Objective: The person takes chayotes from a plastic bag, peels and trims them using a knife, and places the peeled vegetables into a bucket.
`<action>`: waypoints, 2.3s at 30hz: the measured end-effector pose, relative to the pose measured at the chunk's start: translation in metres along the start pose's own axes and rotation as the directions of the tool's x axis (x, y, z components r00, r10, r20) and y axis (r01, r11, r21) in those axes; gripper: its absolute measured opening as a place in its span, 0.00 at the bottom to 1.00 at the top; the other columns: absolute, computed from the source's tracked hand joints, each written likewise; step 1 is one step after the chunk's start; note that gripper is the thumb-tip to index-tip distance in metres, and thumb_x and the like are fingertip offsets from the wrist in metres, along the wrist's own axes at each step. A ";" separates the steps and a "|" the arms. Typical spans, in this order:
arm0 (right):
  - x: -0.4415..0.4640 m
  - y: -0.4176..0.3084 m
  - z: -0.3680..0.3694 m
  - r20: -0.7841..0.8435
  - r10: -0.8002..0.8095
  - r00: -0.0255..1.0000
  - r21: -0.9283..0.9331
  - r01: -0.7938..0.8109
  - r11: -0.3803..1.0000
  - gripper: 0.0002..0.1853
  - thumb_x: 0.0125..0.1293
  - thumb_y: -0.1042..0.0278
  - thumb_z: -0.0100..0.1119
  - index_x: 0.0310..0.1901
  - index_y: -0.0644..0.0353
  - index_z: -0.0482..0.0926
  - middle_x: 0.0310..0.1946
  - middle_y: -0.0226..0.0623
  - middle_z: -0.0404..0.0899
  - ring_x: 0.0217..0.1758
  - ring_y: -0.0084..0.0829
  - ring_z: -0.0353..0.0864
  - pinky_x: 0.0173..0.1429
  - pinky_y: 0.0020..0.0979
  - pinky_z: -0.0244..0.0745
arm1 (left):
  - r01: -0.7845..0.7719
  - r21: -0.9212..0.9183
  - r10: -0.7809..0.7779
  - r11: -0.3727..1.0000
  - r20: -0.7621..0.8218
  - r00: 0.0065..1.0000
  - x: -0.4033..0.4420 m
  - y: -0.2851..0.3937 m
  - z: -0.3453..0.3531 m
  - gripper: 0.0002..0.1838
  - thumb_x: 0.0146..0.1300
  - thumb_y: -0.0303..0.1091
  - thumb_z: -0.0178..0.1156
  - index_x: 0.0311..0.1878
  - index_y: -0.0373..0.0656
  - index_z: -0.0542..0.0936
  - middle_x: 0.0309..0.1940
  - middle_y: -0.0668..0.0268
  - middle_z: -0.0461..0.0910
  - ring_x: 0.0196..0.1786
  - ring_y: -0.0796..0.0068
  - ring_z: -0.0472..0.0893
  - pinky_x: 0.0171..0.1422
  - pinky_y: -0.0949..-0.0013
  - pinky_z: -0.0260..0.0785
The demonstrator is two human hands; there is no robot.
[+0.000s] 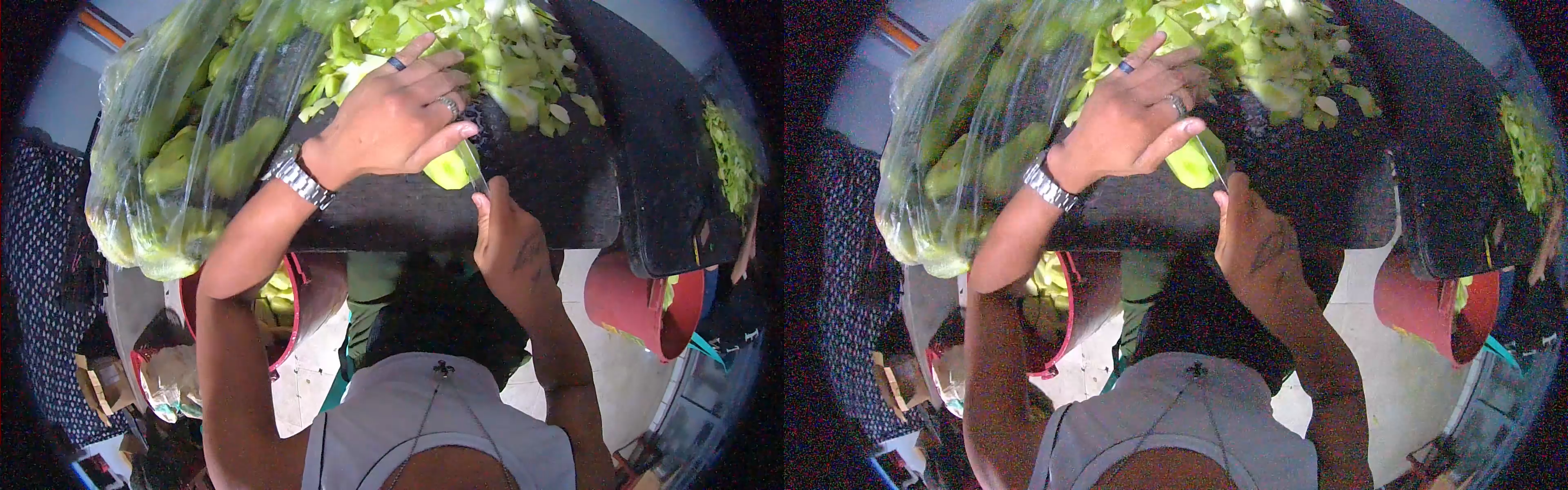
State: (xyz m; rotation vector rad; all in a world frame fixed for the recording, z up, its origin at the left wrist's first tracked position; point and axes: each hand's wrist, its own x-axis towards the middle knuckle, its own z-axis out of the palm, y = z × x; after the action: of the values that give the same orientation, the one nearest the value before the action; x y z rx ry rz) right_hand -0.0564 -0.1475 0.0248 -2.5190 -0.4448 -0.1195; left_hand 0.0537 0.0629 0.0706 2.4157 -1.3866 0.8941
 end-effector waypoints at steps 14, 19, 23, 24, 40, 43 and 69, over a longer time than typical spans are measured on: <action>0.014 0.007 -0.003 0.150 -0.028 0.988 -0.302 0.073 0.950 0.11 0.80 0.60 0.49 0.49 0.59 0.70 0.25 0.43 0.79 0.27 0.44 0.86 0.30 0.43 0.81 | 0.167 -0.064 -0.171 0.984 -0.071 0.983 -0.050 -0.006 0.049 0.23 0.69 0.48 0.60 0.56 0.38 0.83 0.59 0.55 0.81 0.64 0.51 0.79 0.78 0.45 0.62; 0.027 0.010 -0.008 0.117 -0.132 0.984 -0.482 0.173 0.859 0.11 0.80 0.58 0.50 0.46 0.57 0.73 0.21 0.33 0.73 0.24 0.34 0.82 0.29 0.37 0.81 | 0.243 -0.144 -0.246 0.959 -0.010 0.969 -0.046 -0.001 0.049 0.31 0.69 0.52 0.59 0.63 0.34 0.77 0.62 0.50 0.78 0.69 0.48 0.75 0.80 0.44 0.57; 0.016 0.010 -0.016 0.120 -0.325 0.938 -0.652 0.322 0.686 0.11 0.79 0.62 0.48 0.48 0.61 0.74 0.26 0.41 0.79 0.29 0.39 0.86 0.33 0.39 0.83 | 0.294 -0.141 -0.296 0.945 0.007 0.955 -0.048 0.005 0.048 0.31 0.69 0.53 0.60 0.60 0.31 0.79 0.61 0.48 0.79 0.66 0.46 0.77 0.80 0.45 0.58; 0.020 0.009 -0.019 0.103 -0.292 0.951 -0.565 0.298 0.770 0.11 0.78 0.63 0.48 0.48 0.63 0.74 0.26 0.43 0.79 0.30 0.41 0.87 0.33 0.40 0.84 | 0.301 -0.134 -0.305 0.944 -0.011 0.952 -0.046 0.005 0.048 0.31 0.69 0.53 0.59 0.59 0.31 0.79 0.60 0.48 0.79 0.65 0.46 0.77 0.79 0.45 0.59; 0.043 0.026 0.000 0.197 -0.144 0.970 -0.170 0.178 0.969 0.12 0.75 0.63 0.53 0.44 0.65 0.76 0.32 0.56 0.83 0.37 0.56 0.86 0.46 0.52 0.81 | 0.590 0.034 -0.590 0.807 0.089 0.802 -0.024 0.047 0.051 0.32 0.71 0.55 0.58 0.65 0.36 0.77 0.69 0.40 0.71 0.76 0.38 0.65 0.79 0.52 0.59; 0.051 0.050 -0.008 0.286 -0.167 0.944 0.158 0.125 0.979 0.16 0.79 0.57 0.51 0.43 0.64 0.75 0.25 0.48 0.81 0.28 0.48 0.85 0.36 0.46 0.81 | 0.704 -0.194 -0.704 0.683 0.082 0.706 -0.030 0.060 0.048 0.34 0.65 0.45 0.64 0.70 0.35 0.72 0.76 0.37 0.60 0.81 0.40 0.55 0.84 0.54 0.49; -0.023 0.038 0.004 -0.146 -0.293 0.945 -0.093 0.282 0.955 0.21 0.73 0.68 0.60 0.61 0.72 0.73 0.27 0.57 0.77 0.32 0.56 0.80 0.40 0.52 0.76 | 0.823 -0.343 -0.891 0.453 -0.139 0.432 -0.030 0.099 0.066 0.39 0.58 0.26 0.67 0.73 0.31 0.64 0.55 0.39 0.80 0.58 0.43 0.83 0.64 0.55 0.74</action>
State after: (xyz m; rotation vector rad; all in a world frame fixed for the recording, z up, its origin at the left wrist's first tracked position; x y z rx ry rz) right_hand -0.0648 -0.1818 -0.0022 -2.4737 -0.7522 -0.4526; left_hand -0.0139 0.0005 -0.0105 2.1941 0.0157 0.6832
